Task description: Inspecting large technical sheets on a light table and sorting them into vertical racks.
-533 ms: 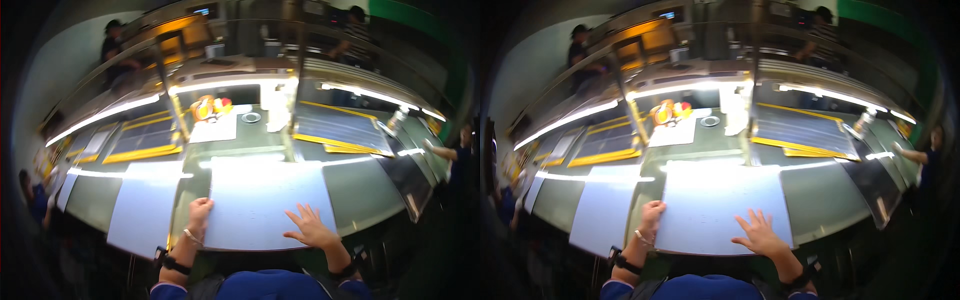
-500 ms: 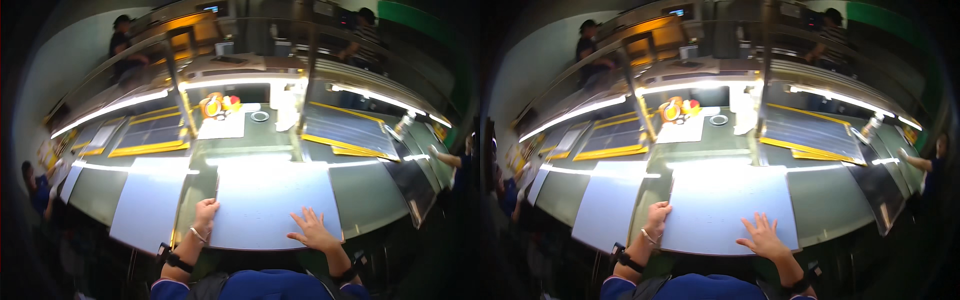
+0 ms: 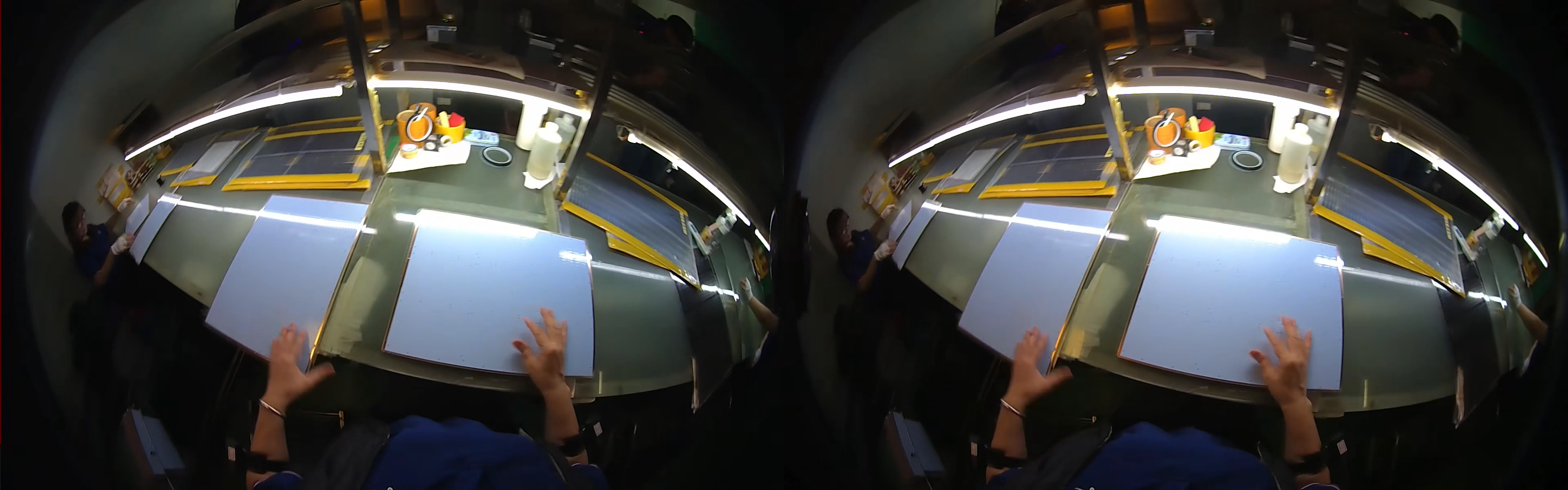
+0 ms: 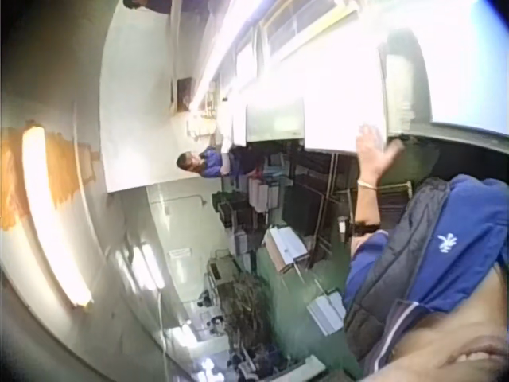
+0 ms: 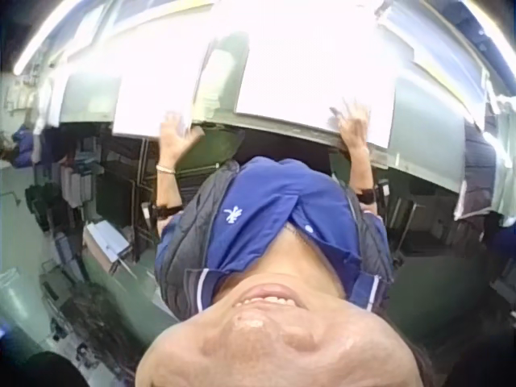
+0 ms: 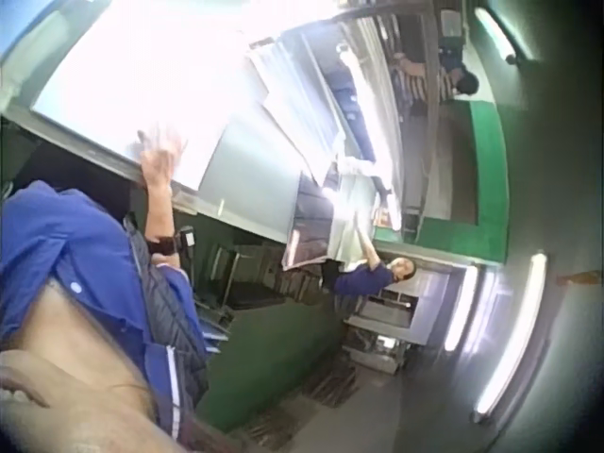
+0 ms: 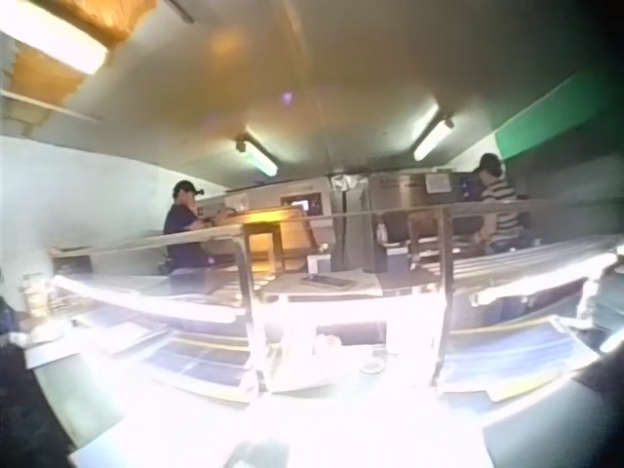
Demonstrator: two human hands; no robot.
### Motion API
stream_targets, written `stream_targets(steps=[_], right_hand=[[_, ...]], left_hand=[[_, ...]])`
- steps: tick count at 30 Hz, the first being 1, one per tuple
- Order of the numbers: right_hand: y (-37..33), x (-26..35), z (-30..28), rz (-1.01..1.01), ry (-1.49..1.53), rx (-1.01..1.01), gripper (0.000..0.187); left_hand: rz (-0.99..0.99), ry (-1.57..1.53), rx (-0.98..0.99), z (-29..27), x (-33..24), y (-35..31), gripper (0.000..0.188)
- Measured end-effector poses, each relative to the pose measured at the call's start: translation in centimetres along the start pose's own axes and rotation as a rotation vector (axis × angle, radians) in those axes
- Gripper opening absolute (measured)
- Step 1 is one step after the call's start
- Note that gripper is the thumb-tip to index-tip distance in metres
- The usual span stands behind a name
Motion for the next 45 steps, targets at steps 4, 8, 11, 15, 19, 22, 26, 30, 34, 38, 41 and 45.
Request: stream_targets(steps=[4, 8, 11, 15, 19, 22, 26, 30, 34, 38, 41, 45], right_hand=[[-0.2, 0.4, -1.1, -0.031, 0.233, -0.285, 0.019], [0.5, 1.5, -1.2, 0.017, 0.4, -0.357, 0.014], [1.3, 3.2, -1.3, -0.016, 0.468, -0.361, 0.012], [3.1, 4.4, -2.3, -0.182, 0.501, -0.389, 0.017], [3.4, 2.7, -3.8, -0.218, 0.472, -0.371, 0.015], [2.5, 4.5, -5.0, -0.089, 0.511, -0.381, 0.014], [5.7, 6.7, -6.2, -0.286, 0.539, -0.235, 0.013], [8.2, 12.3, -6.5, -0.47, 0.399, -0.002, 0.013], [6.9, 22.1, -1.7, -0.688, 0.304, 0.432, 0.021], [1.5, 27.2, 7.1, -0.898, 0.096, 0.778, 0.055], [-2.6, 29.7, 9.7, -0.962, -0.131, 0.73, 0.064], [-4.2, 30.9, 11.7, -0.966, -0.198, 0.699, 0.058]], left_hand=[[-0.014, 0.066, 0.212, 0.3, -3.1, -4.4, 0.094], [0.166, 0.163, 0.061, -0.4, -2.5, -4.5, 0.043], [0.307, 0.162, -0.181, -4.4, -2.4, -3.1, 0.029], [-0.012, 0.312, -0.775, -16.2, 2.5, -2.2, 0.013], [-0.298, -0.675, -1.473, -21.9, 7.5, -6.9, 0.014], [-0.682, -1.085, -1.649, -14.7, 7.3, -10.9, 0.019], [-0.995, -1.501, -1.381, -2.0, 2.5, -13.6, 0.019], [-0.989, -1.892, -0.863, 4.6, -3.6, -10.1, 0.029], [-0.696, -2.124, -0.642, 6.0, -6.4, -7.8, 0.034], [-0.611, -2.308, -0.552, 6.7, -5.8, -7.5, 0.031], [-0.572, -2.379, -0.519, 5.7, -4.6, -8.2, 0.035], [-0.578, -2.365, -0.574, 5.1, -3.9, -9.4, 0.035]])
Point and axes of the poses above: each hand's wrist, its own y-axis towards the middle knuckle, its own z-axis out of the palm, x = y × z, the point moved 2 cm from there along y, towards the middle knuckle, and after that the axes turned 8 degrees about z, right-handed, at the moved point
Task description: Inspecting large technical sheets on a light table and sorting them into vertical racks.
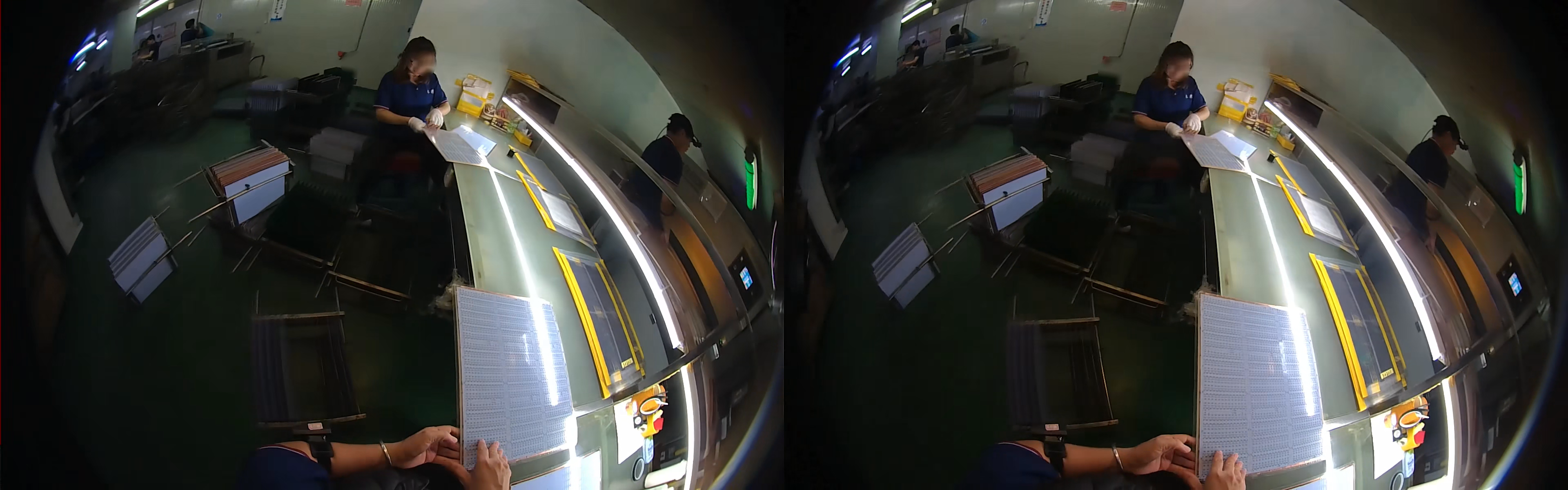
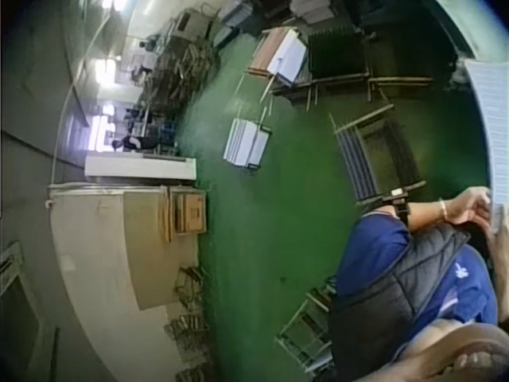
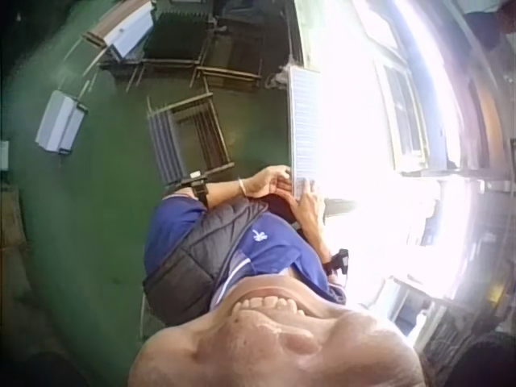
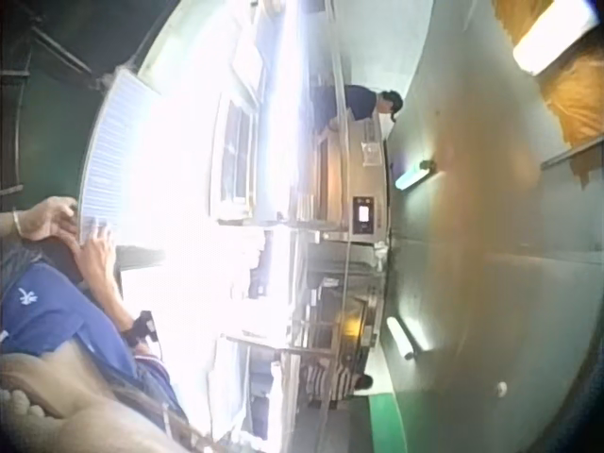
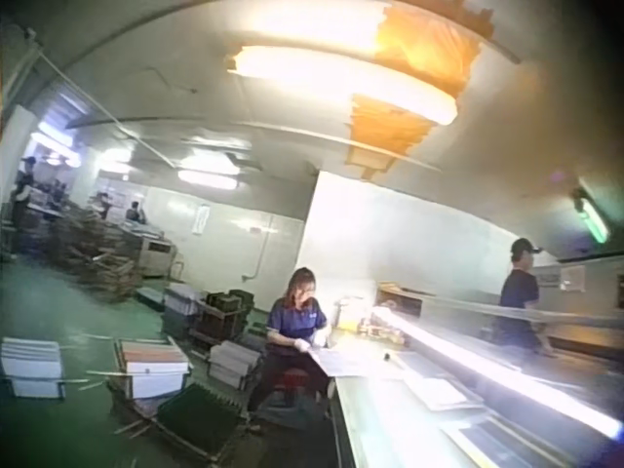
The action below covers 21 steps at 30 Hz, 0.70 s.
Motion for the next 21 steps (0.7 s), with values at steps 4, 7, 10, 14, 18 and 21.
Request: stream_targets(steps=[4, 7, 10, 14, 18, 21], right_hand=[[1.0, 1.0, 0.3, 0.005, -0.023, -0.058, 0.051], [1.8, 1.1, 0.7, -0.153, -0.068, -0.163, 0.04], [2.4, 1.5, 0.6, -0.157, -0.076, -0.14, 0.032], [3.0, -0.6, 0.6, 0.072, 0.114, 0.053, 0.031], [4.9, 1.3, -2.9, 0.168, 0.645, 0.348, 0.031], [5.5, 2.6, -2.3, 0.069, 0.749, 0.416, 0.019]], left_hand=[[-0.007, 0.006, -0.006, -1.1, -0.7, 0.4, 0.035], [-0.014, 0.0, -0.003, -1.7, -1.3, 0.6, 0.034], [-0.015, -0.014, -0.007, -2.2, -2.1, 0.3, 0.033], [0.061, 0.087, -0.05, -4.0, -4.3, 0.2, 0.025], [0.237, 0.141, -0.268, -4.7, -9.3, 0.4, 0.036], [0.341, 0.325, -0.308, -5.0, -11.0, 0.3, 0.049]])
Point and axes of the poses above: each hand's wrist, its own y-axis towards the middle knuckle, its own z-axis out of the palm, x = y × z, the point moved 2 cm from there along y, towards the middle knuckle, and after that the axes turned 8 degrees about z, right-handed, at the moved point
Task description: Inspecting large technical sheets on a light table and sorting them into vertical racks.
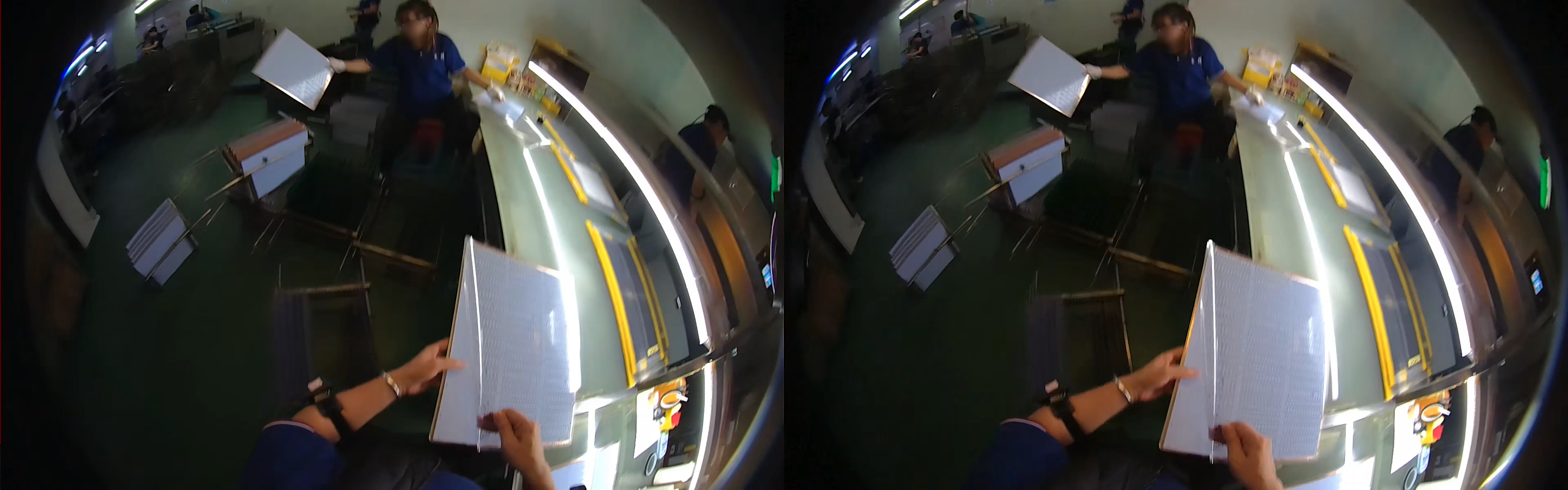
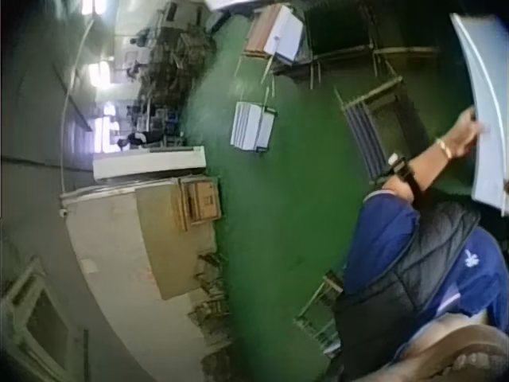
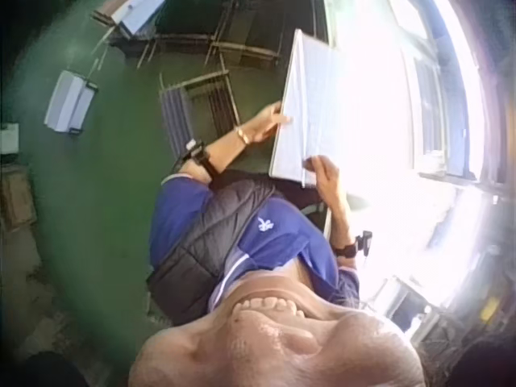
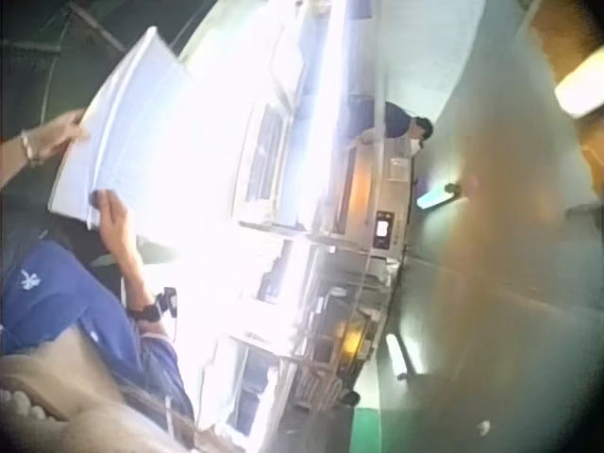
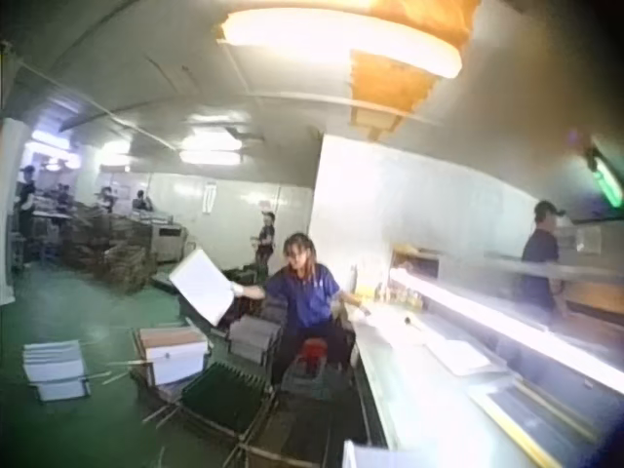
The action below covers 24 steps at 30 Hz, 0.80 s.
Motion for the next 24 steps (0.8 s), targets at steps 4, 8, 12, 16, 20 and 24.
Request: stream_targets(steps=[4, 8, 12, 16, 20, 24], right_hand=[[1.1, 0.1, 0.5, -0.118, 0.169, 0.08, 0.023], [5.9, -3.6, -8.7, -0.107, 0.306, -0.365, 0.025], [7.0, -8.8, -18.8, 0.035, 0.419, -0.573, 0.023], [5.8, -13.3, -23.9, 0.079, 0.402, -0.595, 0.023], [5.1, -13.6, -22.1, 0.214, 0.397, -0.671, 0.024], [6.3, -14.9, -20.7, 0.228, 0.45, -0.626, 0.025]], left_hand=[[0.099, 0.038, 0.016, -1.3, -1.5, -0.4, 0.028], [0.226, 0.068, -0.082, -4.1, -5.2, -4.6, 0.029], [0.356, 0.166, -0.315, -8.6, -8.0, -10.8, 0.025], [0.495, 0.387, -0.54, -10.2, -12.7, -17.4, 0.023], [0.595, 0.648, -0.695, -11.5, -14.4, -20.4, 0.02], [0.681, 0.723, -0.85, -14.6, -12.2, -19.4, 0.023]])
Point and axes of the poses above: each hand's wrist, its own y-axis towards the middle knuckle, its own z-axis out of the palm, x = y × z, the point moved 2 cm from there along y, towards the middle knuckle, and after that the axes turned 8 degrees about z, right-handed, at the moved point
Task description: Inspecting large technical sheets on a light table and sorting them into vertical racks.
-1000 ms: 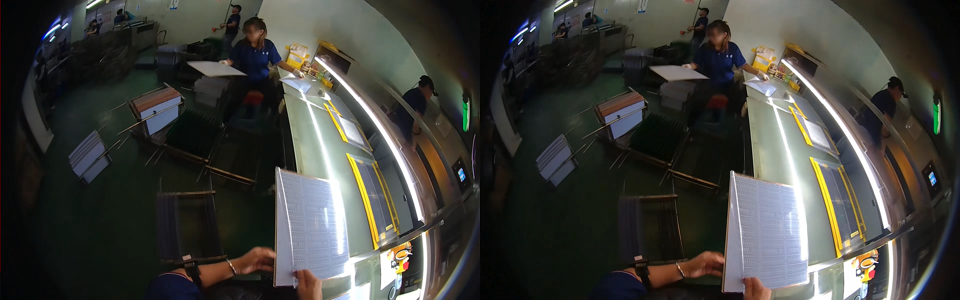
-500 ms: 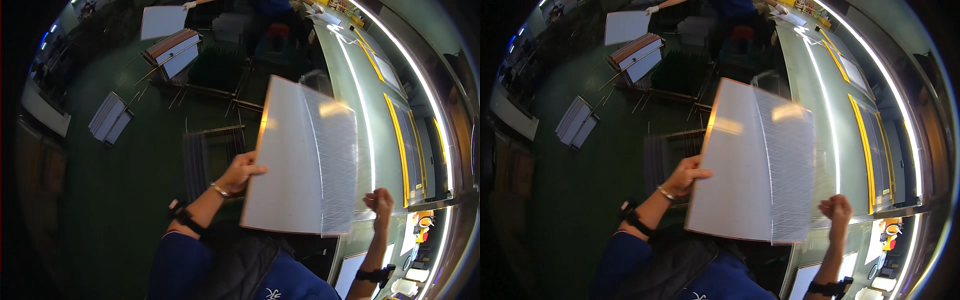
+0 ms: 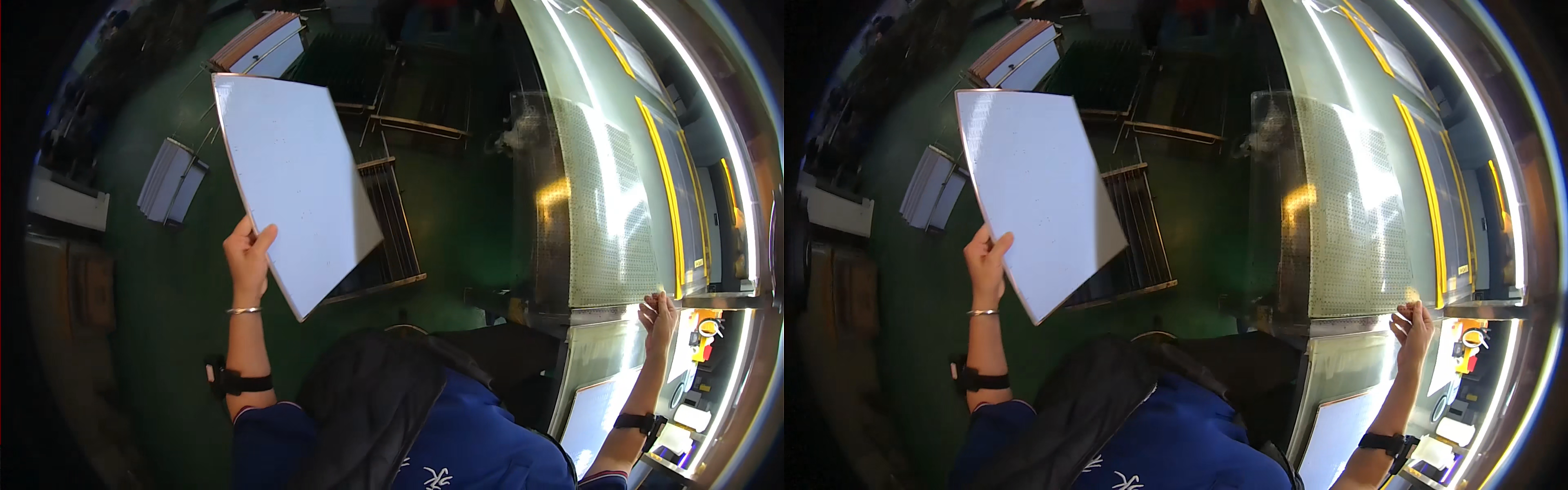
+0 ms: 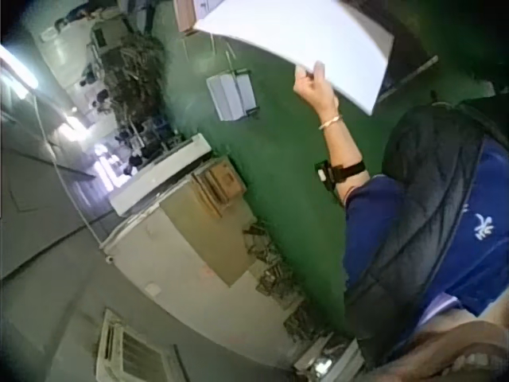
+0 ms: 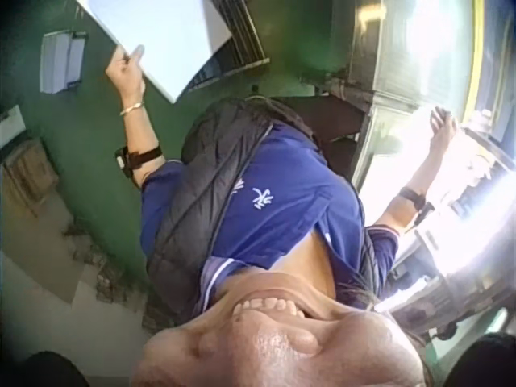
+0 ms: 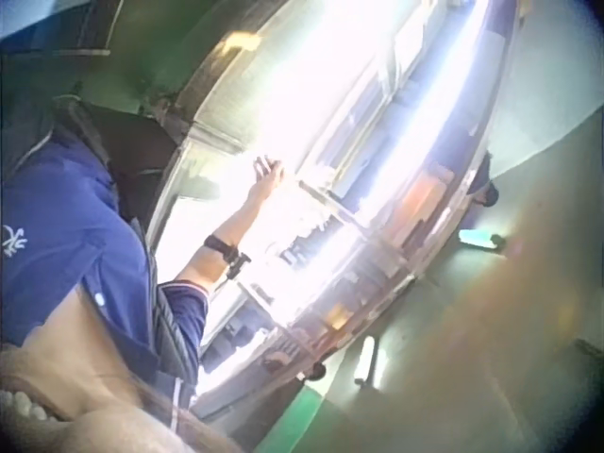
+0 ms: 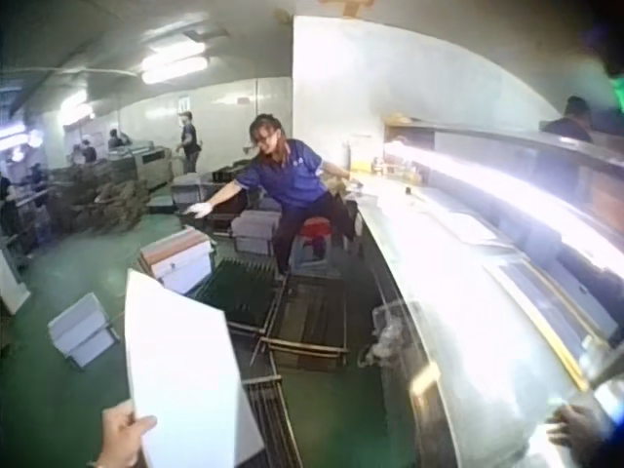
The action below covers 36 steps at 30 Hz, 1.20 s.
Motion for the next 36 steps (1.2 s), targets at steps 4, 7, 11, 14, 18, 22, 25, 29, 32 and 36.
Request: stream_targets(steps=[4, 7, 11, 14, 18, 22, 25, 29, 32, 36], right_hand=[[1.1, -1.4, 1.1, -0.023, -0.009, -0.007, 0.025], [1.9, -3.6, 0.9, -0.039, 0.007, -0.024, 0.026], [1.9, -4.7, 0.4, -0.072, 0.033, -0.093, 0.024], [1.4, -4.4, 0.6, -0.103, 0.103, -0.048, 0.022], [1.8, -4.7, 0.6, -0.09, 0.106, -0.084, 0.022], [1.8, -4.6, 0.9, -0.132, 0.105, -0.078, 0.024], [1.3, -4.5, 1.2, -0.167, 0.095, -0.111, 0.025], [1.4, -4.5, 1.2, -0.182, 0.097, -0.129, 0.024], [1.2, -4.5, 1.6, -0.174, 0.105, -0.139, 0.024], [1.3, -4.6, 1.0, -0.184, 0.086, -0.162, 0.024]], left_hand=[[0.08, 0.324, -0.098, 1.2, 6.4, 0.0, 0.019], [0.09, 0.488, -0.123, 3.0, 8.8, -0.7, 0.023], [0.027, 0.579, -0.096, 3.9, 11.9, -1.8, 0.032], [0.008, 0.582, -0.071, 4.3, 13.2, -2.5, 0.038], [-0.02, 0.647, -0.013, 5.4, 14.9, -2.8, 0.041], [-0.058, 0.633, -0.003, 6.7, 15.1, -3.0, 0.041], [-0.115, 0.648, 0.005, 7.5, 15.6, -3.5, 0.037], [-0.102, 0.675, 0.017, 7.7, 17.5, -4.0, 0.032], [-0.114, 0.646, 0.074, 7.5, 18.2, -3.8, 0.04], [-0.245, 0.702, 0.13, 8.3, 17.1, -2.7, 0.04]])
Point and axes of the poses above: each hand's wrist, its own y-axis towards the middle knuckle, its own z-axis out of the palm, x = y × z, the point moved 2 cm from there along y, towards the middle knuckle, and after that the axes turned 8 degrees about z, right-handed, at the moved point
